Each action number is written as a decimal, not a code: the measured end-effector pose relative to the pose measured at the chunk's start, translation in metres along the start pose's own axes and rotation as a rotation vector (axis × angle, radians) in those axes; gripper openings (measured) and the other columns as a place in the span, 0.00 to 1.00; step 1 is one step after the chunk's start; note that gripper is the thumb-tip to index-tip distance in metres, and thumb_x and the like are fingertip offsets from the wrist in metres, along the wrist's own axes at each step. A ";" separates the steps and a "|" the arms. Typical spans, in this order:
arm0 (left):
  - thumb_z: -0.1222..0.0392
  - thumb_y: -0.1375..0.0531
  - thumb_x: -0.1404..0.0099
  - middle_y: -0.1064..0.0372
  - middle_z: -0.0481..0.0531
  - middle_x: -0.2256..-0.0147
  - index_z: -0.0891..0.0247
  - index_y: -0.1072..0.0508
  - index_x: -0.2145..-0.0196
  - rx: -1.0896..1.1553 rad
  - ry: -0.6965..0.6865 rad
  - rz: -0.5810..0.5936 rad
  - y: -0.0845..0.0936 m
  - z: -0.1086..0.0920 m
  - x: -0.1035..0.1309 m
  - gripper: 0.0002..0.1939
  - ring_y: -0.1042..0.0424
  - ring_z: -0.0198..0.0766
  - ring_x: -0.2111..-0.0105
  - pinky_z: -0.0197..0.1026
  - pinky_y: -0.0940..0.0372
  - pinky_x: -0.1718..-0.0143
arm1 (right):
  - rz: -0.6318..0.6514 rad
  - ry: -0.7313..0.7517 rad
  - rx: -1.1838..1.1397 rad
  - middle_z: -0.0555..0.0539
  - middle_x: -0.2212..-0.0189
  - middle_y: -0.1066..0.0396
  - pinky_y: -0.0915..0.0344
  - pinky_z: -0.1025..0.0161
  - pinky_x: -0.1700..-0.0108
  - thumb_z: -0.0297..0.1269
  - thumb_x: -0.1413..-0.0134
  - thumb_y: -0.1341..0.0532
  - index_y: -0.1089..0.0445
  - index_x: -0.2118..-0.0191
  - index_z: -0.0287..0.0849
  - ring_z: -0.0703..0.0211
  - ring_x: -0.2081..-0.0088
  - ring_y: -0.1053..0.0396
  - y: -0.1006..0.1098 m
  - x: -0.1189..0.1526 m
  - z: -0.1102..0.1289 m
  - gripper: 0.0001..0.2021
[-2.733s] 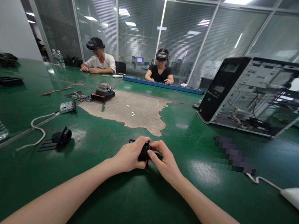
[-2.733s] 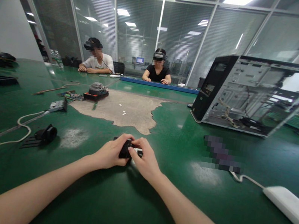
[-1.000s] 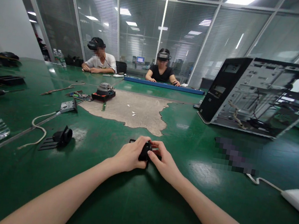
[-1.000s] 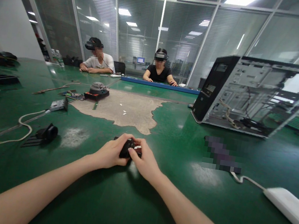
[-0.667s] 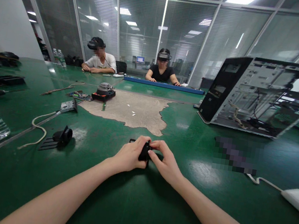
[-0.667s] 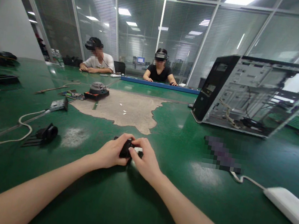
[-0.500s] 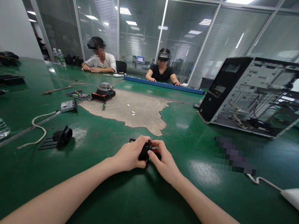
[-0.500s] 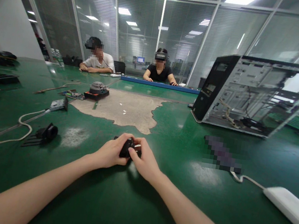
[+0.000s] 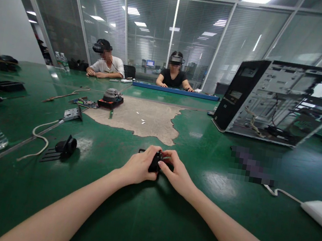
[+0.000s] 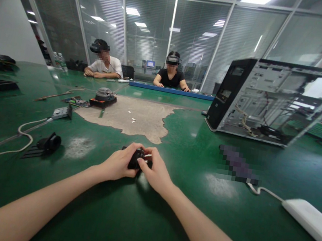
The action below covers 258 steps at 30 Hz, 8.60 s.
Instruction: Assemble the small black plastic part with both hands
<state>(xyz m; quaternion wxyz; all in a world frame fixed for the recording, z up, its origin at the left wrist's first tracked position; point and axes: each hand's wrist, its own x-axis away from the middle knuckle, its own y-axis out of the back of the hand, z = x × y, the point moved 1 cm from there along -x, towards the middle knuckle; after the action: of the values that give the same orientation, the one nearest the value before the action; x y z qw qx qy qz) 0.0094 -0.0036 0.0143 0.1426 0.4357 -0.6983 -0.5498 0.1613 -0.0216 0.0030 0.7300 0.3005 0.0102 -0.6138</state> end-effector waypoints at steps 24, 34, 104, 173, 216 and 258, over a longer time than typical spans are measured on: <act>0.62 0.42 0.52 0.39 0.51 0.57 0.59 0.48 0.53 0.032 -0.173 -0.076 0.001 0.002 -0.001 0.29 0.40 0.42 0.55 0.49 0.53 0.48 | -0.067 0.109 0.061 0.48 0.63 0.37 0.40 0.56 0.52 0.31 0.52 0.44 0.38 0.63 0.43 0.58 0.58 0.37 0.004 0.003 0.007 0.08; 0.62 0.42 0.53 0.40 0.52 0.58 0.59 0.48 0.53 0.024 -0.131 -0.059 0.002 0.001 -0.001 0.29 0.38 0.45 0.58 0.48 0.47 0.55 | 0.030 0.005 -0.034 0.48 0.61 0.36 0.36 0.58 0.58 0.31 0.50 0.45 0.41 0.57 0.44 0.61 0.62 0.33 0.002 0.004 0.006 0.12; 0.62 0.41 0.54 0.39 0.52 0.58 0.59 0.48 0.53 0.012 -0.139 -0.076 0.000 0.002 -0.002 0.30 0.38 0.44 0.59 0.46 0.47 0.56 | 0.049 -0.054 -0.088 0.47 0.60 0.37 0.36 0.59 0.58 0.31 0.50 0.46 0.42 0.57 0.43 0.61 0.63 0.33 0.001 0.000 0.003 0.13; 0.64 0.42 0.54 0.39 0.52 0.58 0.59 0.48 0.53 0.037 -0.123 -0.079 0.000 0.001 -0.001 0.30 0.38 0.44 0.58 0.47 0.48 0.55 | 0.044 -0.104 -0.119 0.48 0.63 0.36 0.36 0.60 0.60 0.38 0.47 0.47 0.41 0.60 0.43 0.62 0.64 0.34 -0.001 -0.005 -0.004 0.09; 0.64 0.42 0.54 0.39 0.51 0.58 0.59 0.48 0.54 0.024 -0.131 -0.082 0.000 0.002 -0.001 0.29 0.38 0.43 0.58 0.46 0.47 0.56 | 0.073 -0.036 -0.161 0.51 0.66 0.36 0.38 0.61 0.59 0.37 0.48 0.46 0.42 0.61 0.44 0.62 0.63 0.34 0.001 0.000 0.000 0.07; 0.63 0.42 0.54 0.39 0.51 0.58 0.59 0.48 0.54 0.032 -0.127 -0.089 -0.001 0.003 -0.002 0.30 0.38 0.43 0.59 0.46 0.47 0.56 | 0.079 -0.063 -0.112 0.48 0.63 0.36 0.38 0.57 0.55 0.34 0.49 0.45 0.42 0.60 0.43 0.60 0.60 0.34 0.001 -0.001 0.000 0.09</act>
<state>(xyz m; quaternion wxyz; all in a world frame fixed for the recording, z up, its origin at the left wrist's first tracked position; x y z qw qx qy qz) 0.0091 -0.0003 0.0128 0.0663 0.4327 -0.6945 -0.5710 0.1619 -0.0212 0.0039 0.7693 0.2398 0.0099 -0.5922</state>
